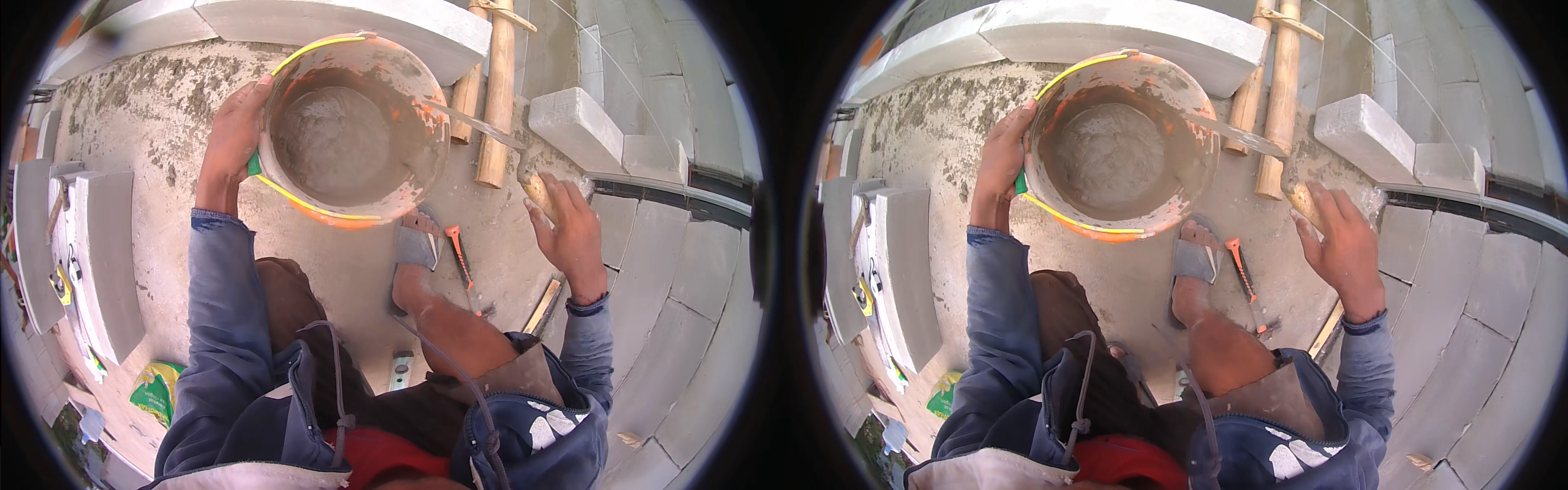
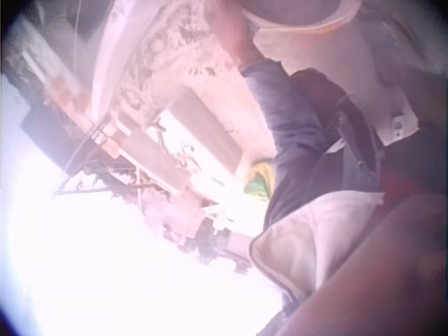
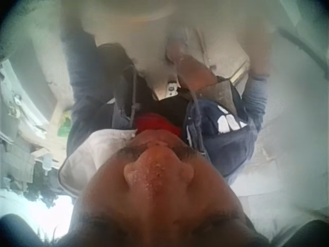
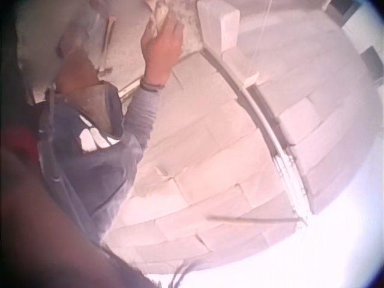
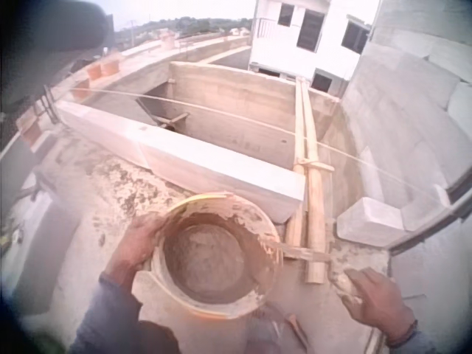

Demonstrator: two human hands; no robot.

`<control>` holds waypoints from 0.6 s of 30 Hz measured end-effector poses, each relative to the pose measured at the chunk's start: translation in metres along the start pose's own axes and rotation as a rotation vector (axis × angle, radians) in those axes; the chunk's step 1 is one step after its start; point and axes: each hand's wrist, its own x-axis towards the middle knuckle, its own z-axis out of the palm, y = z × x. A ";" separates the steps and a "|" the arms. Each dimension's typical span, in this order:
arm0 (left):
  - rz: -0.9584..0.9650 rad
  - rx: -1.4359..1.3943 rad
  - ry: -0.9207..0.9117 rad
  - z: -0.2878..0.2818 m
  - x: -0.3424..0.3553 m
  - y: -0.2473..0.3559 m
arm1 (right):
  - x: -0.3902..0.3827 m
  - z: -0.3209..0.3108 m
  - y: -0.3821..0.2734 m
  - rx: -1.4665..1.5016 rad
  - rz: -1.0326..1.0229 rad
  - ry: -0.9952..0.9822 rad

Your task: The person scoops mortar from a bucket with a trowel and applies it to a curved wall. They then place a white tile onto the mortar, press it into place, and tap it with a hammer to secure it. The process is repeated for additional tiles along the wall.

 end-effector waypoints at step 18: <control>0.268 0.518 0.064 0.106 -0.034 0.006 | -0.011 0.044 -0.063 -0.068 -0.214 -0.543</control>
